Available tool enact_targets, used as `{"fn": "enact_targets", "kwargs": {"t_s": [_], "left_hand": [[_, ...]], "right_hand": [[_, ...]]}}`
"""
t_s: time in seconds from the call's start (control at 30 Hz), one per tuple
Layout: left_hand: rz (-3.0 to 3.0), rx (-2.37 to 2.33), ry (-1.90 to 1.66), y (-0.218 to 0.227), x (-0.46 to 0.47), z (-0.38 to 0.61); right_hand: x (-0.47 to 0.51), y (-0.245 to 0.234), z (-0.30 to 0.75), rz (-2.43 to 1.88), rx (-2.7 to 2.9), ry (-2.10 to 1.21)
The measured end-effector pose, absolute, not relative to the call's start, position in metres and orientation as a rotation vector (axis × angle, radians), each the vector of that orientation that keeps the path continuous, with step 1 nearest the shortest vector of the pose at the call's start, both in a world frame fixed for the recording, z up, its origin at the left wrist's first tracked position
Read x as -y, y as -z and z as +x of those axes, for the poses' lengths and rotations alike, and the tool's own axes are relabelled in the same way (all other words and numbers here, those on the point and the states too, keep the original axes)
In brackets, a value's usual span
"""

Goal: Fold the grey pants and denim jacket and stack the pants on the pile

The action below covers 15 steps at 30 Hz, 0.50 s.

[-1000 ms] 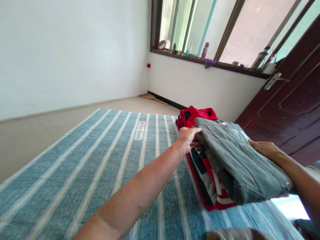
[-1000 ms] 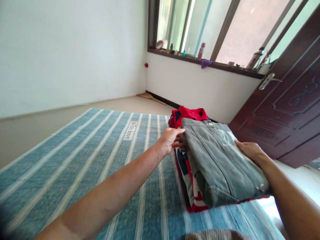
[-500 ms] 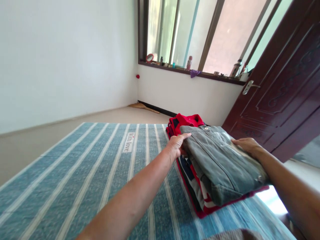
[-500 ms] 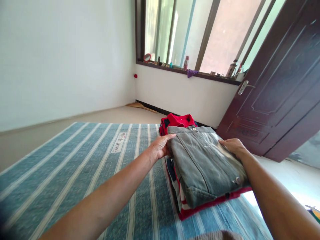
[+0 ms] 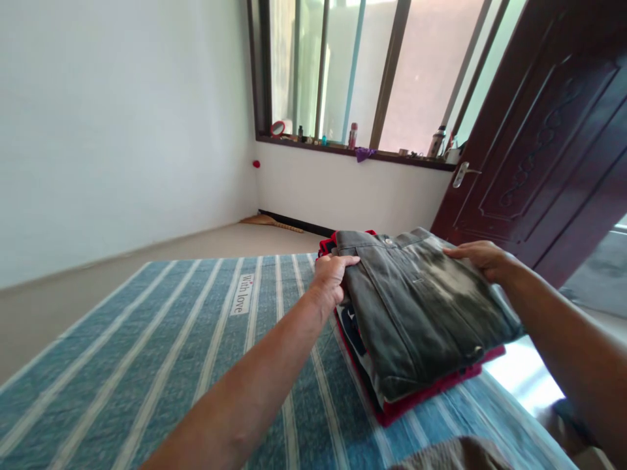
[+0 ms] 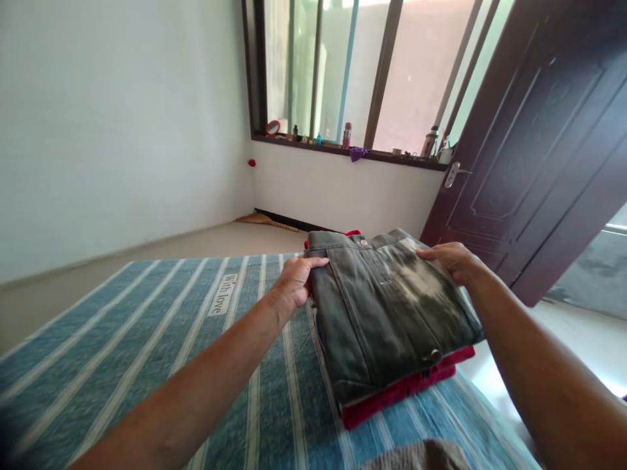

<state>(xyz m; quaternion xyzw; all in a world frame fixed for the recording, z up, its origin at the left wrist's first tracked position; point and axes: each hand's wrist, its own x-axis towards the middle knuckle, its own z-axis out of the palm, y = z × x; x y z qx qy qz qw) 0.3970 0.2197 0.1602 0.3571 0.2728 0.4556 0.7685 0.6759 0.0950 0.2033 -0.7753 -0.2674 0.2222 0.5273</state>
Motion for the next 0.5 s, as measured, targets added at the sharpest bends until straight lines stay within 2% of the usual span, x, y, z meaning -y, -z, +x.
{"fn": "enact_targets", "kwargs": {"t_s": [0.13, 0.27, 0.4, 0.5], "left_hand": [[0.996, -0.387, -1.091, -0.196, -0.216, 0.350], [1.145, -0.347, -1.182, -0.213, -0.229, 0.287], [1.141, -0.445, -1.227, -0.194, -0.244, 0.225], [1.112, -0.498, -1.190, -0.167, -0.249, 0.188]], "right_hand": [[-0.069, -0.238, 0.644, -1.564, 0.714, -0.647], [-0.057, -0.246, 0.584, -1.424, 0.856, -0.757], [-0.063, -0.229, 0.514, -1.284, 1.045, -0.714], [-0.065, -0.216, 0.465, -1.266, 1.243, -0.564]]}}
